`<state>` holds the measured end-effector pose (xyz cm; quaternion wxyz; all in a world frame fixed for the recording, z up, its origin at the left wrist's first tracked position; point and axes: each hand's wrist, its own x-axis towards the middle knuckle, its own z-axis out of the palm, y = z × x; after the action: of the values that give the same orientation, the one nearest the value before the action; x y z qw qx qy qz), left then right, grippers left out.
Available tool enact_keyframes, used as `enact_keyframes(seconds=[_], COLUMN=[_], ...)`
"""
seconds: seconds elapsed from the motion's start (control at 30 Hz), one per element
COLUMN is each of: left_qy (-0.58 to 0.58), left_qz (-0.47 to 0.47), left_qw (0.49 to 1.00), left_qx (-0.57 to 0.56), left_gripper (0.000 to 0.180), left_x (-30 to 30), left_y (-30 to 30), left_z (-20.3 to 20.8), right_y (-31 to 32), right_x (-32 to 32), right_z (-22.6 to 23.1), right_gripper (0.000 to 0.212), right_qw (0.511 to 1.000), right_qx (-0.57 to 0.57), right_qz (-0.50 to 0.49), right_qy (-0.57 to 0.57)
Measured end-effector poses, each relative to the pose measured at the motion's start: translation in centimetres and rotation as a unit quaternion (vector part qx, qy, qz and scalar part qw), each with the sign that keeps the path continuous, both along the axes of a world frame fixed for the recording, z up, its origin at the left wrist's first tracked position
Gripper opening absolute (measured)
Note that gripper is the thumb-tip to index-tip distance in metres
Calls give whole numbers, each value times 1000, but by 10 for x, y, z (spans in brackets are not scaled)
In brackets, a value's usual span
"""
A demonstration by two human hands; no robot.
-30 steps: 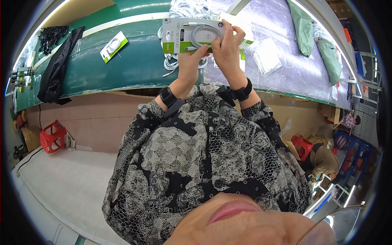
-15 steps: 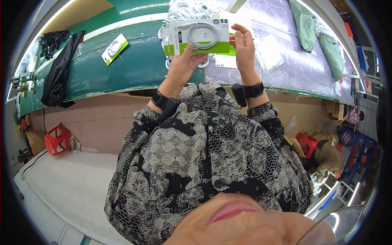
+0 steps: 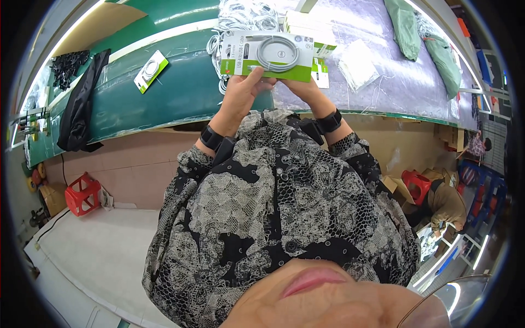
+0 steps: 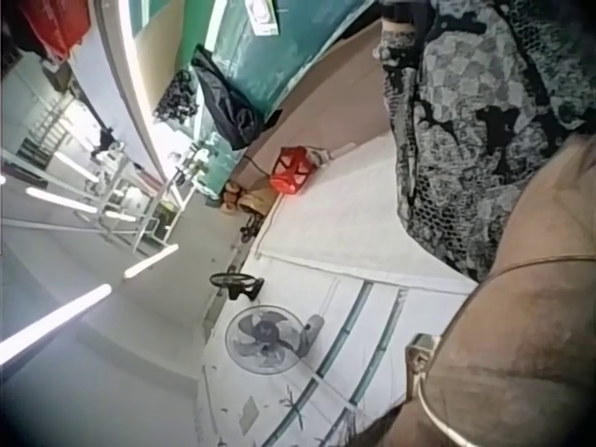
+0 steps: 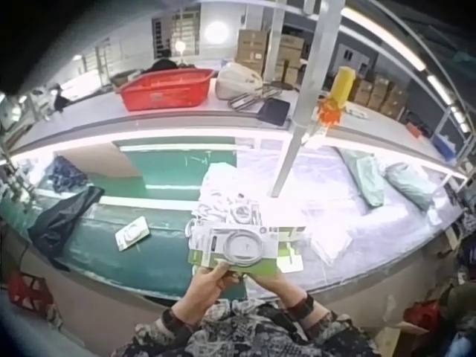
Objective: The person packages a USB cable by placing it into a cardboard backing and threading a plastic tie through the holes to secure it. They then turn the package over to pull the tie tight before setting the unit aside and repeating the process.
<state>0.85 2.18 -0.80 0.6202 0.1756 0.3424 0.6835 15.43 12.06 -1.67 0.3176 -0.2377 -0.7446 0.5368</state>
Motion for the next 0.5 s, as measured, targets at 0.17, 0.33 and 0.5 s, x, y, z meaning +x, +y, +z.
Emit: enact_keyframes(seconds=[0.17,0.33,0.5], left_qy=[61,31,-1], left_qz=[7,66,24], left_qw=[998,997,1000], left_qx=[34,15,19], left_gripper=[19,16,14], left_x=[-1,1,0], left_y=[-2,-1,1], left_z=[-5,-1,14], right_y=[-2,-5,-1], right_x=[-6,-7,-7], right_z=[8,-3,-7], right_gripper=[24,31,36], right_qw=[993,988,980], right_qx=[-114,139,177], right_qz=[21,-52,-57], right_qy=[-14,34,67])
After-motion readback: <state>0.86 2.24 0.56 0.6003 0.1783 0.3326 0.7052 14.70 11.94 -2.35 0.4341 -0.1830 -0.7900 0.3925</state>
